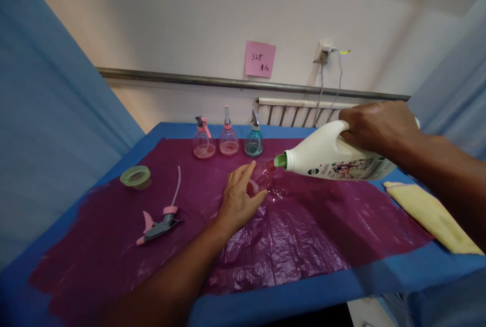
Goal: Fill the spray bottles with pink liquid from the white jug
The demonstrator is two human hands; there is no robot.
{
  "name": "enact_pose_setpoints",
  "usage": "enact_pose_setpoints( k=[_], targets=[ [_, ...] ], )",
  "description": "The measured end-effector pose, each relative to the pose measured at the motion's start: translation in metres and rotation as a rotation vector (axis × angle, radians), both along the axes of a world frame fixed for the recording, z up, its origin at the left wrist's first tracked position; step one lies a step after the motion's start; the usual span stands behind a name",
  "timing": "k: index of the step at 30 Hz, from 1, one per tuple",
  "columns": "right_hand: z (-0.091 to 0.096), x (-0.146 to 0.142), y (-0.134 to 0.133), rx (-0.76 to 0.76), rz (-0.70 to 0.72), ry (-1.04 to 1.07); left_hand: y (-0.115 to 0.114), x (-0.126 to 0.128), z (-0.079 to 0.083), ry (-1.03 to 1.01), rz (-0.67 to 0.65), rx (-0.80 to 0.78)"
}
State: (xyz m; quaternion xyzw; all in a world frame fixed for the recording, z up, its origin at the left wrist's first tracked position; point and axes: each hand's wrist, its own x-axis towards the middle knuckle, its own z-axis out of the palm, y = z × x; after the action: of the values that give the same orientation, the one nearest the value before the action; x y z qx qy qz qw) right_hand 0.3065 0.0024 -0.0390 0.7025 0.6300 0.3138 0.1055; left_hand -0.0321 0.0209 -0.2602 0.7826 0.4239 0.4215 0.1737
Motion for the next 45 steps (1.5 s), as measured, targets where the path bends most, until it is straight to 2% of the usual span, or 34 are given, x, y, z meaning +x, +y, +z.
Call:
enact_pose_setpoints(
  k=[16,34,45],
  targets=[
    [0.01,-0.012,-0.003,-0.059,-0.076,-0.035,0.001,0.001,-0.003,-0.002,0.01,-0.011],
    [0.014,-0.011,-0.001,-0.059,-0.042,-0.05,0.0,0.001,-0.002,-0.022,0.0,0.002],
    [0.019,-0.019,-0.002,-0.083,-0.082,-0.034,0.001,0.001,-0.004,-0.019,0.0,0.013]
  ],
)
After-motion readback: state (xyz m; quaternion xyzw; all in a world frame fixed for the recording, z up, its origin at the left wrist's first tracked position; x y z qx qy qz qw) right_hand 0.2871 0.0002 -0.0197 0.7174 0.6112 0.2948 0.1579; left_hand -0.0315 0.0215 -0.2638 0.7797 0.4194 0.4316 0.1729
